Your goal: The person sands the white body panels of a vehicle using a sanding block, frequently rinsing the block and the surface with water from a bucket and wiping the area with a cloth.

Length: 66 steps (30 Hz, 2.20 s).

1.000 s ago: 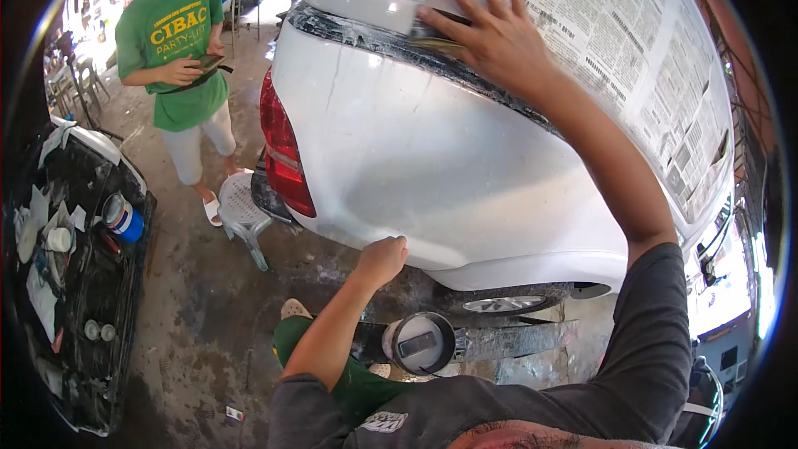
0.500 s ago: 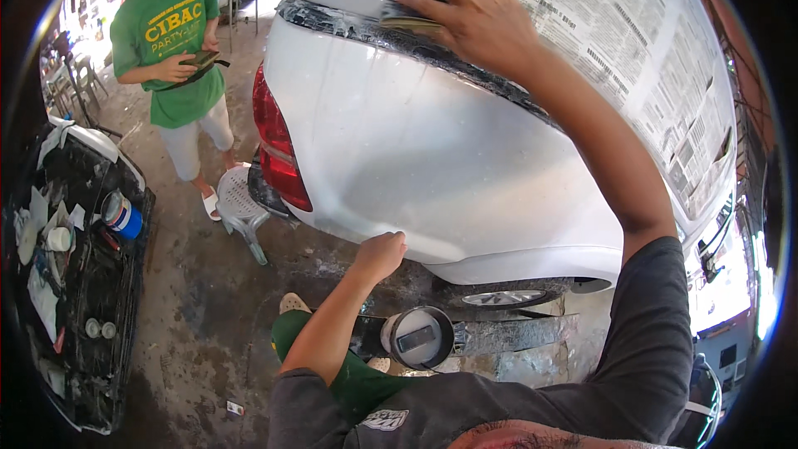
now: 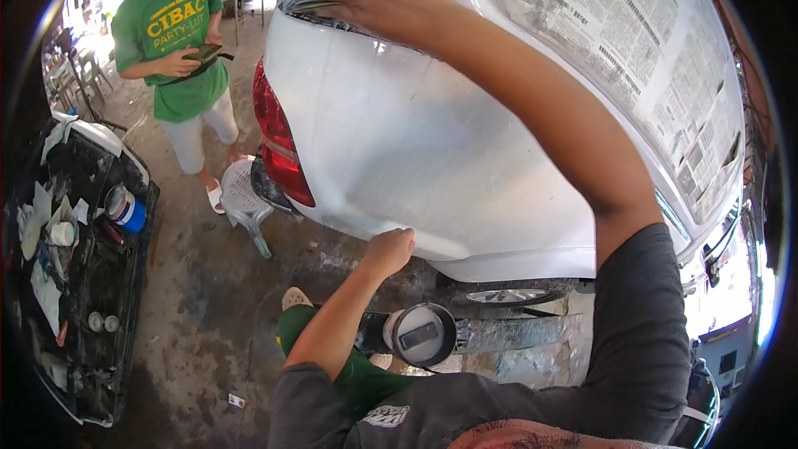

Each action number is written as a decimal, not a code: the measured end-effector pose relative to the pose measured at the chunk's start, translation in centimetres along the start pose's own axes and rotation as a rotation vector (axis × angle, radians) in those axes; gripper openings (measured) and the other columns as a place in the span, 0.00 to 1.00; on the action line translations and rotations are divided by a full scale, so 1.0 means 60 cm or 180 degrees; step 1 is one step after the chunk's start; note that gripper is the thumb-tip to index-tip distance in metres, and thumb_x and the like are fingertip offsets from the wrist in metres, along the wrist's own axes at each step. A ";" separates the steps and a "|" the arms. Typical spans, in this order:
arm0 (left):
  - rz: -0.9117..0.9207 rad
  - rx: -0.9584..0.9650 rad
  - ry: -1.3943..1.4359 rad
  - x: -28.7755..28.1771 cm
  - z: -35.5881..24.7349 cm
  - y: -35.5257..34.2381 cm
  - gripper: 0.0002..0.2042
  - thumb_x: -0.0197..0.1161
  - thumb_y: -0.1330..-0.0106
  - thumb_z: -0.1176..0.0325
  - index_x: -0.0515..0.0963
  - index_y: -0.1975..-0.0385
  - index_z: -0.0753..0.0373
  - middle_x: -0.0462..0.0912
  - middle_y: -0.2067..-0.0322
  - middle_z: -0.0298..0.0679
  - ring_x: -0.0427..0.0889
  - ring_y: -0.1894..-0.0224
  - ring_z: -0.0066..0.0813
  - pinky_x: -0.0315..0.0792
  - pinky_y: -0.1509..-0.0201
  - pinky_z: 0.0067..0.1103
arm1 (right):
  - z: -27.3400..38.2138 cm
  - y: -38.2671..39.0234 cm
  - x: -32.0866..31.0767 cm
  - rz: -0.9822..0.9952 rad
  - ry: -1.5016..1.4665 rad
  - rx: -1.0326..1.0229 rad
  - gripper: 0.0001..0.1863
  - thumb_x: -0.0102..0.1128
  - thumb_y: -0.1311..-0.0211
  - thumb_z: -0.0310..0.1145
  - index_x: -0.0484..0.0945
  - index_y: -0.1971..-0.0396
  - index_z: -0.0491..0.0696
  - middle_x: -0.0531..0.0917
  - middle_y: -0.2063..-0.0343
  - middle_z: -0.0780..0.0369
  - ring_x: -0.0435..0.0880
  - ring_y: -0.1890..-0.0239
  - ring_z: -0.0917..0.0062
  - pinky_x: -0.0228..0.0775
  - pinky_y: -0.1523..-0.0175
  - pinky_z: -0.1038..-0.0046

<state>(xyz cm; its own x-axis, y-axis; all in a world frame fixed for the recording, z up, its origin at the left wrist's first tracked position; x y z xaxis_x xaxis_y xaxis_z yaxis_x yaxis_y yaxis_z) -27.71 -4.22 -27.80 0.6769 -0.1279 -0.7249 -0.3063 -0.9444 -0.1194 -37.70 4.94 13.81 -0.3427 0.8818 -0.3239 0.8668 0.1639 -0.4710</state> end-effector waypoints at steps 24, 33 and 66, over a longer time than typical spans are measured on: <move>0.0124 -0.0477 -0.0087 -0.033 0.068 0.011 0.13 0.53 0.28 0.59 0.78 0.60 0.62 0.85 0.60 0.48 0.83 0.55 0.52 0.74 0.51 0.43 | -0.066 0.226 -0.112 0.1065 -0.0111 0.0520 0.30 0.63 0.35 0.50 0.70 0.32 0.76 0.54 0.23 0.71 0.47 0.21 0.64 0.32 0.21 0.40; 0.0192 -0.0411 -0.0108 -0.030 0.053 0.016 0.13 0.54 0.28 0.58 0.79 0.61 0.62 0.85 0.62 0.47 0.83 0.55 0.52 0.75 0.52 0.44 | -0.072 0.411 -0.302 0.1290 -0.0892 0.1718 0.26 0.65 0.35 0.39 0.77 0.36 0.57 0.75 0.48 0.57 0.72 0.46 0.62 0.64 0.38 0.57; 0.0710 -0.0124 -0.0195 0.053 -0.015 0.001 0.13 0.53 0.26 0.59 0.76 0.59 0.65 0.85 0.60 0.53 0.84 0.54 0.56 0.76 0.51 0.46 | -0.104 0.305 -0.161 0.0732 -0.0030 0.1429 0.12 0.69 0.41 0.39 0.76 0.65 0.51 0.79 0.66 0.63 0.79 0.56 0.64 0.69 0.55 0.64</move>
<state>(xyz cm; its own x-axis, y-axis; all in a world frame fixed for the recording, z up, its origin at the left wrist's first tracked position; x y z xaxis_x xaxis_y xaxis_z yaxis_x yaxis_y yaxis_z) -24.97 -4.97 -29.49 0.5531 -0.3173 -0.7703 -0.4171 -0.9059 0.0737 -16.26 2.20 13.44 -0.1661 0.8684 -0.4673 0.6796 -0.2426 -0.6923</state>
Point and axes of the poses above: each hand's wrist, its own y-axis away from the middle knuckle, its own x-axis out of the palm, z = x × y, the point moved 5 cm from there along -y, towards the middle knuckle
